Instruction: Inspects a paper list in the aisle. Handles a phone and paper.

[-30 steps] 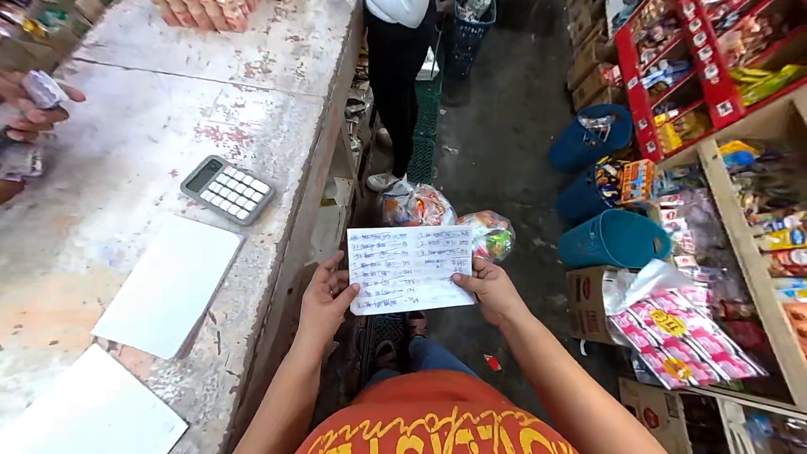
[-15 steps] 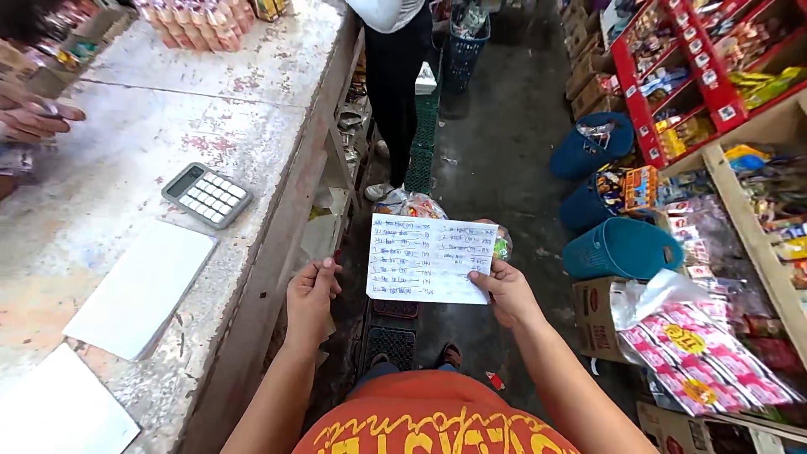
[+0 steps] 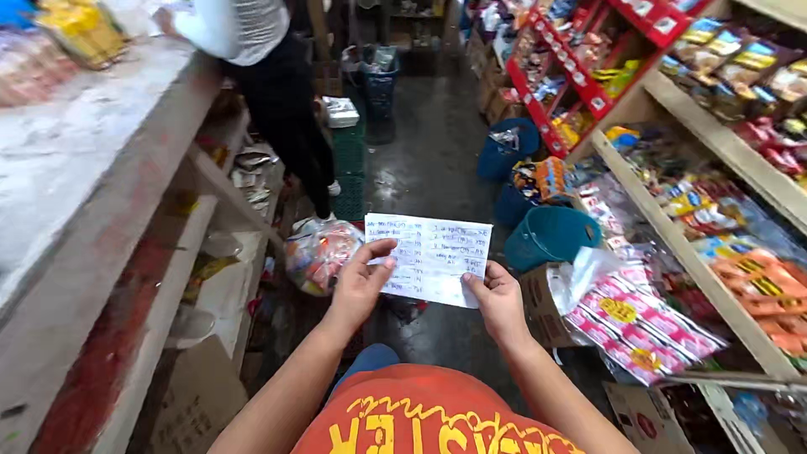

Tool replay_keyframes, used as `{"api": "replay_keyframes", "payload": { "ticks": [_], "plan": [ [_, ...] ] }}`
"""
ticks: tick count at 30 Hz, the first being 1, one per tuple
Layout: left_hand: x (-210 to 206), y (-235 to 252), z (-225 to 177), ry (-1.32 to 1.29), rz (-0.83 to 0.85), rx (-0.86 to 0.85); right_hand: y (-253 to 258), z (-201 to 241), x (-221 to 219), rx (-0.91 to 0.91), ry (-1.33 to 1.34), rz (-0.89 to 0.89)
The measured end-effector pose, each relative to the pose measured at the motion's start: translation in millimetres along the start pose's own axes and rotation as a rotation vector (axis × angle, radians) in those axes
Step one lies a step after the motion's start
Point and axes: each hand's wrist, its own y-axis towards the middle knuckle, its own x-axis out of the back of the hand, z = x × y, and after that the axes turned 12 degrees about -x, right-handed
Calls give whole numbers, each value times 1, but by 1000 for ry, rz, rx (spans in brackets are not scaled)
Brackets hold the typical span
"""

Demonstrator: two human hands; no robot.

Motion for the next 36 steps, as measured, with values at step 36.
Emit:
{"api": "replay_keyframes", "payload": {
  "ticks": [36],
  "plan": [
    [-143, 383, 244, -1011, -31, 678, 493, 44, 176, -570, 194, 221]
  ]
}}
